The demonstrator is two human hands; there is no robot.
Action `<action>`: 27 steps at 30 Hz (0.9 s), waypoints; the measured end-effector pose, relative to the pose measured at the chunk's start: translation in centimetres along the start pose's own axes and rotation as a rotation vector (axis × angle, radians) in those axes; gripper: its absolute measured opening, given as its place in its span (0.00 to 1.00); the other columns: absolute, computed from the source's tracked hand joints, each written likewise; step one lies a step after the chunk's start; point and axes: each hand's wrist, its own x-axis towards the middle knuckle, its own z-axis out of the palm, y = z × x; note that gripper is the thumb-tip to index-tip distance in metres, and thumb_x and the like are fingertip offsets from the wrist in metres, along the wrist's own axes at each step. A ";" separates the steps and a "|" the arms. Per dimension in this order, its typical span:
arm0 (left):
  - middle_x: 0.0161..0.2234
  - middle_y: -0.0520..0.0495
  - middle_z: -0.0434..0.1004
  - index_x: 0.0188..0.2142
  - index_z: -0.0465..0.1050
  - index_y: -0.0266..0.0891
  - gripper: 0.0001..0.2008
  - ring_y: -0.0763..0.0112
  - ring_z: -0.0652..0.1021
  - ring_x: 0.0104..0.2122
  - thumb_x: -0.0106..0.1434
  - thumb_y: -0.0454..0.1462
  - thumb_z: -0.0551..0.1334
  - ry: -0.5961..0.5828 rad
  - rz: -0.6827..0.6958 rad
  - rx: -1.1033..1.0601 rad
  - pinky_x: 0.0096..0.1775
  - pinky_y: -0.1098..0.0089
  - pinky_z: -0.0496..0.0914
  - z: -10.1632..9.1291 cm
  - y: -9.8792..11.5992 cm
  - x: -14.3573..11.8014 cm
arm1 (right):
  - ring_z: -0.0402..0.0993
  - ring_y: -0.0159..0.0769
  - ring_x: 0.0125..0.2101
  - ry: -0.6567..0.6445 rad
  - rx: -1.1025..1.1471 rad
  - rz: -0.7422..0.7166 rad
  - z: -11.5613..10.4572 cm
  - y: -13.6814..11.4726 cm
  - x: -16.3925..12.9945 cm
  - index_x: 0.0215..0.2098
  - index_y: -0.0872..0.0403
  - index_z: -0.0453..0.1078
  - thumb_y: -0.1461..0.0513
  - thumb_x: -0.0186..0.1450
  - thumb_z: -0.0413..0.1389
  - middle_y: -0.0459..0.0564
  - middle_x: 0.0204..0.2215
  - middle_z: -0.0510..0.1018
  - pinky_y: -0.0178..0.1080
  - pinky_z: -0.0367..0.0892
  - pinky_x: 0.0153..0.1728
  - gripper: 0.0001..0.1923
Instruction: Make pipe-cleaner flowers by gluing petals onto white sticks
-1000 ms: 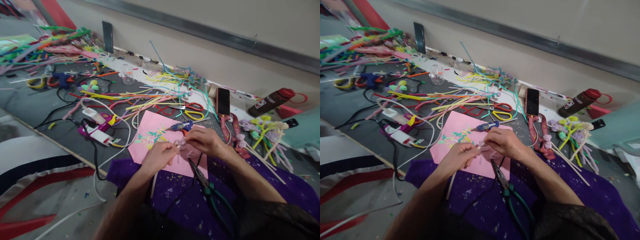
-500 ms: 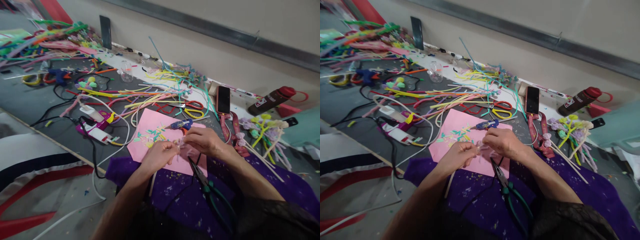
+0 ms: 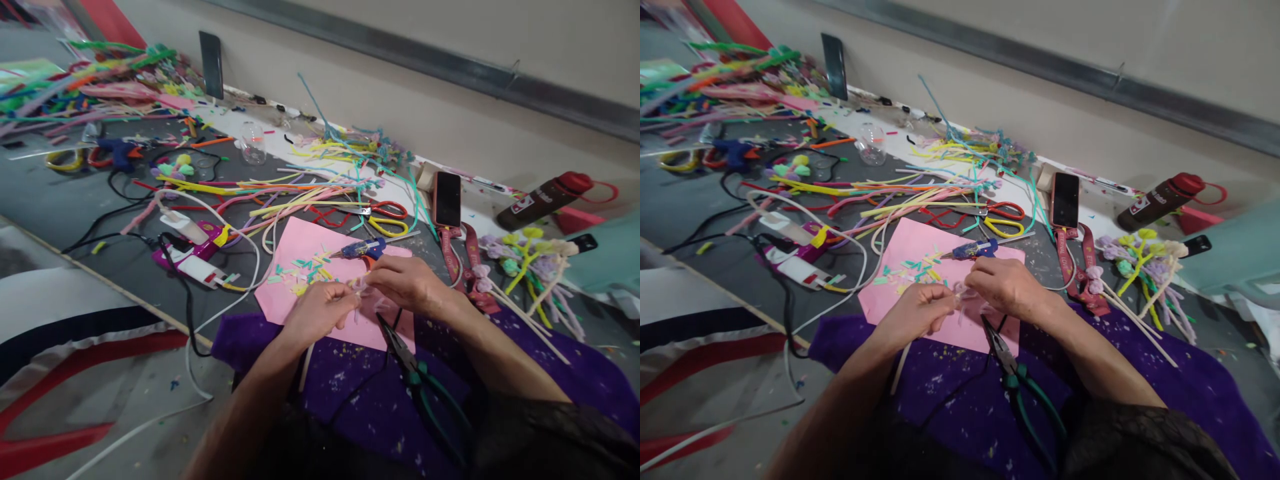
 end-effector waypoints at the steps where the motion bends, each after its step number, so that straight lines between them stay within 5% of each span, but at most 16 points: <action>1: 0.13 0.54 0.65 0.20 0.68 0.38 0.13 0.78 0.63 0.15 0.54 0.43 0.55 -0.001 0.006 -0.002 0.20 0.74 0.55 0.0 0.0 0.0 | 0.68 0.31 0.30 0.001 0.001 0.002 0.0 0.0 0.0 0.36 0.55 0.69 0.66 0.64 0.48 0.51 0.32 0.73 0.32 0.60 0.27 0.08; 20: 0.10 0.56 0.62 0.19 0.68 0.38 0.20 0.77 0.62 0.14 0.57 0.49 0.53 0.006 0.033 0.006 0.20 0.75 0.54 -0.1 0.1 0.1 | 0.70 0.31 0.31 0.048 0.095 0.011 -0.2 0.2 0.1 0.36 0.55 0.70 0.66 0.63 0.50 0.51 0.31 0.74 0.32 0.63 0.30 0.07; 27: 0.08 0.57 0.60 0.26 0.73 0.37 0.18 0.78 0.60 0.11 0.58 0.47 0.53 -0.032 -0.012 -0.040 0.19 0.74 0.53 -0.1 0.0 0.2 | 0.70 0.32 0.30 0.079 0.094 0.005 -0.7 0.1 0.1 0.34 0.55 0.69 0.67 0.62 0.51 0.51 0.31 0.74 0.32 0.63 0.29 0.06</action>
